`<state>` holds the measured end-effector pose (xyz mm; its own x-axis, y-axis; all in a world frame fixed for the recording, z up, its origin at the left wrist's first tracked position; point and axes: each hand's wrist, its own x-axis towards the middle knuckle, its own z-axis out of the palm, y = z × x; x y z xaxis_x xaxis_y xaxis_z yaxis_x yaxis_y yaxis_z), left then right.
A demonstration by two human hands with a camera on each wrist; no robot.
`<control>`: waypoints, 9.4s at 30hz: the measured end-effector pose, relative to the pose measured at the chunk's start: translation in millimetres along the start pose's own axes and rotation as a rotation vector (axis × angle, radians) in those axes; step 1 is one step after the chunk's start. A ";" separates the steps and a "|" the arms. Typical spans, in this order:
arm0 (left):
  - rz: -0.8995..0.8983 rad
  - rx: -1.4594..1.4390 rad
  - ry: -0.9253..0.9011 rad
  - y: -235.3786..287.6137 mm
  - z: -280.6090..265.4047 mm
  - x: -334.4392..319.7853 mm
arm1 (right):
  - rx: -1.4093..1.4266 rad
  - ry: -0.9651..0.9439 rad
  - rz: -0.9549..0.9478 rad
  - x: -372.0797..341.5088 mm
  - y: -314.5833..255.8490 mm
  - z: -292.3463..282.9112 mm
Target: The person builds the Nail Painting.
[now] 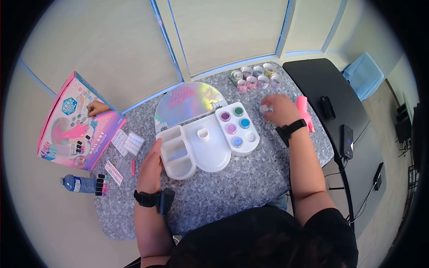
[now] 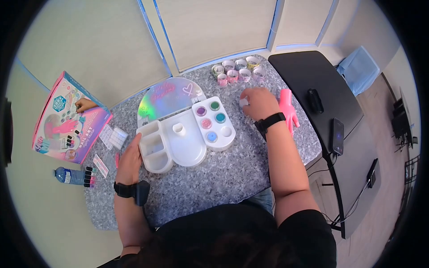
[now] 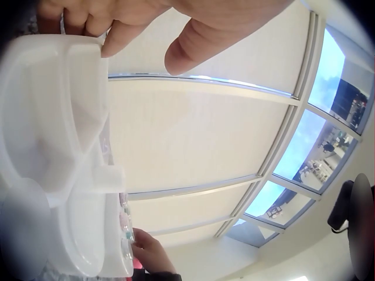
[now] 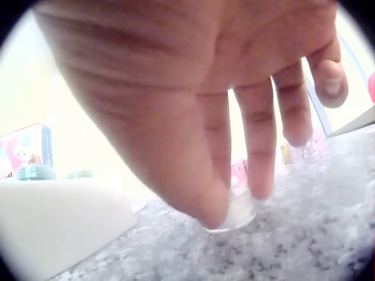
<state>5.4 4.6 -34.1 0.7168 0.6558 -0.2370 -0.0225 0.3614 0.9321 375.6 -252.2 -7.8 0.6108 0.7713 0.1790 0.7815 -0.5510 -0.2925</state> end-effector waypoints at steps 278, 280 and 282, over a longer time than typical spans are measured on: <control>0.602 1.405 0.408 34.3 45.3 -96.5 | 0.998 0.047 -0.506 -59.7 -131.8 22.7; 0.557 1.405 0.406 29.2 47.4 -92.1 | 1.000 0.061 -0.508 -59.6 -131.5 22.5; 0.617 1.447 0.428 25.5 48.4 -89.8 | 1.007 0.052 -0.500 -60.1 -131.8 22.3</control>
<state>-25.9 -77.1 24.2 0.6068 0.6720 0.4245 0.5966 -0.7380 0.3154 233.0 -218.8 -0.9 0.2803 0.8065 0.5205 0.4959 0.3426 -0.7979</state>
